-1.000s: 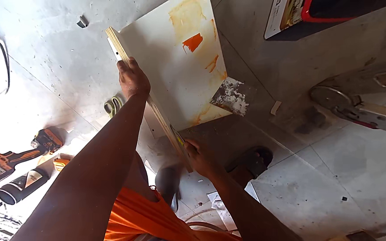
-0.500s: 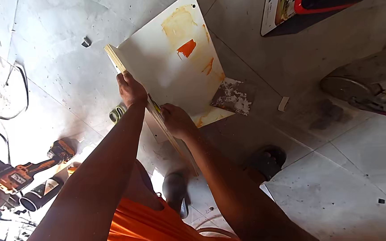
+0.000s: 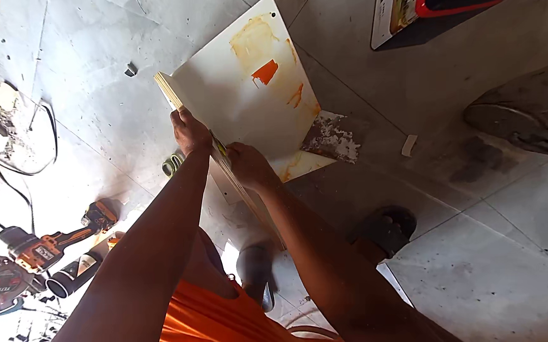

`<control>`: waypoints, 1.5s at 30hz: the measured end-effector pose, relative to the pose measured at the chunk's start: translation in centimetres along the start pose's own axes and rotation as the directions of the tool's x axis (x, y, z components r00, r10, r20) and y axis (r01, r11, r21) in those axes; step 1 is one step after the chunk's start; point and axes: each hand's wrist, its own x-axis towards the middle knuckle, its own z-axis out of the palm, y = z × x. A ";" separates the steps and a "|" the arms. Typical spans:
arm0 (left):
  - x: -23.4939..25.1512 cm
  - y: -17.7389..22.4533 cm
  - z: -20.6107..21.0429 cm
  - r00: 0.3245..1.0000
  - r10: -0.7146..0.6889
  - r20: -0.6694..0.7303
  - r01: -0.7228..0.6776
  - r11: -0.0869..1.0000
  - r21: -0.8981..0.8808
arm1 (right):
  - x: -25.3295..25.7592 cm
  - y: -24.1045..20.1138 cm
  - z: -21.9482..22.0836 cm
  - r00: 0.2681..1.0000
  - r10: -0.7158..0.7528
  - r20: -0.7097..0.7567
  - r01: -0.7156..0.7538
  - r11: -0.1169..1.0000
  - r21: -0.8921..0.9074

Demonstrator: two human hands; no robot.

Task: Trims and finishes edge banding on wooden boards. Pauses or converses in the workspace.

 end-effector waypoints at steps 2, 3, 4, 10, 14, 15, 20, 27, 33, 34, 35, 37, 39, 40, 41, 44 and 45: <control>-0.1 -0.1 0.0 1.000 -0.009 -0.003 0.009 1.000 0.004 | -0.8 0.5 0.2 0.999 0.040 0.016 -0.040 0.999 -0.007; -0.1 -0.1 0.0 1.000 -0.010 -0.002 0.010 1.000 0.006 | -1.7 1.1 0.5 0.998 0.058 0.002 -0.058 0.998 -0.007; -0.1 0.0 0.0 1.000 -0.004 -0.002 0.004 1.000 0.006 | -2.7 1.9 0.7 0.998 0.065 -0.026 -0.065 0.998 -0.009; -0.2 0.2 -0.1 1.000 -0.007 0.012 0.007 1.000 0.019 | -7.7 5.5 0.2 0.974 0.220 0.051 -0.217 0.974 -0.057; -0.2 0.1 -0.1 1.000 -0.011 0.013 0.010 1.000 0.028 | -6.8 2.6 -0.3 0.990 0.138 0.006 -0.137 0.987 -0.081; -0.3 0.0 -0.1 1.000 -0.012 0.012 0.012 1.000 0.026 | -5.6 1.6 -0.2 0.995 0.099 -0.010 -0.100 0.992 -0.080; -0.3 0.3 -0.1 1.000 -0.001 -0.005 0.001 1.000 0.024 | -0.1 -1.4 -0.3 1.000 0.006 0.012 -0.005 0.997 -0.071; -0.1 0.1 0.0 1.000 -0.018 0.002 0.018 1.000 0.017 | -5.3 3.9 1.1 0.991 0.131 -0.032 -0.132 0.989 -0.059; 0.0 0.5 0.0 1.000 -0.020 0.002 0.020 1.000 0.014 | -8.5 5.1 0.0 0.978 0.210 0.005 -0.210 0.977 -0.045; -0.1 0.3 0.0 1.000 -0.022 0.003 0.022 1.000 0.015 | -8.1 4.3 -0.1 0.981 0.193 -0.010 -0.193 0.980 -0.044; -0.2 0.2 0.0 1.000 -0.025 0.005 0.025 1.000 0.019 | -7.2 3.4 0.0 0.986 0.161 -0.031 -0.162 0.986 -0.040; -0.1 0.3 0.0 1.000 -0.019 0.004 0.019 1.000 0.008 | -4.0 1.7 -0.1 0.996 0.077 -0.042 -0.078 0.996 -0.035; -0.2 0.3 -0.1 1.000 -0.002 0.008 0.002 1.000 0.011 | -1.5 0.1 -0.4 0.999 0.033 -0.013 -0.033 0.999 -0.034; -0.2 0.4 -0.1 1.000 0.004 0.010 -0.004 1.000 0.014 | -0.9 -0.3 -0.4 1.000 0.026 -0.003 -0.026 0.999 -0.037; -0.2 0.3 -0.2 1.000 0.006 0.008 -0.006 1.000 0.020 | -0.7 -0.2 -0.2 0.999 0.032 0.007 -0.032 0.999 -0.043; -0.1 0.0 0.0 1.000 0.002 0.012 -0.002 1.000 0.017 | -3.1 2.1 0.7 0.997 0.071 -0.027 -0.073 0.996 -0.060; -0.1 0.0 0.0 1.000 0.004 0.010 -0.004 1.000 0.013 | -4.6 3.4 1.1 0.996 0.079 -0.047 -0.082 0.994 -0.066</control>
